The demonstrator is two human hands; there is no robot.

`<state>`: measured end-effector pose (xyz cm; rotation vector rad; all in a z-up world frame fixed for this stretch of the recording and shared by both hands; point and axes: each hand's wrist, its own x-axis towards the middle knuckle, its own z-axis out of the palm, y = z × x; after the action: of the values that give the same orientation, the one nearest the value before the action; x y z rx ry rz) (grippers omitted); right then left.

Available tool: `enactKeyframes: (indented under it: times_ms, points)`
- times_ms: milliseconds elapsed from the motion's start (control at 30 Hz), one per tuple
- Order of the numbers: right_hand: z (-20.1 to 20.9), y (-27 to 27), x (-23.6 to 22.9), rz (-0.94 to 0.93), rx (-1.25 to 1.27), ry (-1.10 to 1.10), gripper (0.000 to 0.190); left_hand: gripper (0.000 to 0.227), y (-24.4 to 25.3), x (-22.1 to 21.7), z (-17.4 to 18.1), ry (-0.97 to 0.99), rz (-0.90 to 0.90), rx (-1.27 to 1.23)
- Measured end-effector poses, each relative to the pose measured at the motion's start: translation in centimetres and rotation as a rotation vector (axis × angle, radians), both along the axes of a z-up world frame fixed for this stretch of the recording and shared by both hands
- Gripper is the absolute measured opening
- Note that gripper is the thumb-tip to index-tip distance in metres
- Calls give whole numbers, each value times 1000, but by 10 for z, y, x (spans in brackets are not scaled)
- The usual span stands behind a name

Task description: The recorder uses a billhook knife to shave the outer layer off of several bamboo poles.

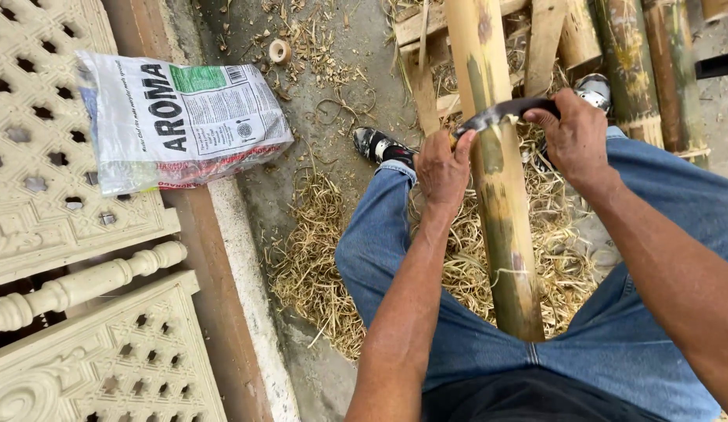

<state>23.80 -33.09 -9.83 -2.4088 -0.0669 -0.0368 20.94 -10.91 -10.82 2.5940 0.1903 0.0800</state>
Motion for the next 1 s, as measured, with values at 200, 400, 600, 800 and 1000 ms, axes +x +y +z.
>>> enactKeyframes:
  times_ms: [200,400,600,800,1000]
  points:
    - [13,-2,-46,-10,-26,111,43,51,-3,-52,16,-231,-21,17]
    - [9,-10,-100,20,-75,-25,47,46,-11,-109,28,-65,19,9]
    - [-8,-40,-214,123,-36,308,41,39,0,-201,59,45,-158,-92]
    - [4,-31,-124,120,64,737,37,46,20,-130,52,463,-82,-584]
    - [4,12,78,253,156,33,34,39,30,63,-5,-87,-161,-114]
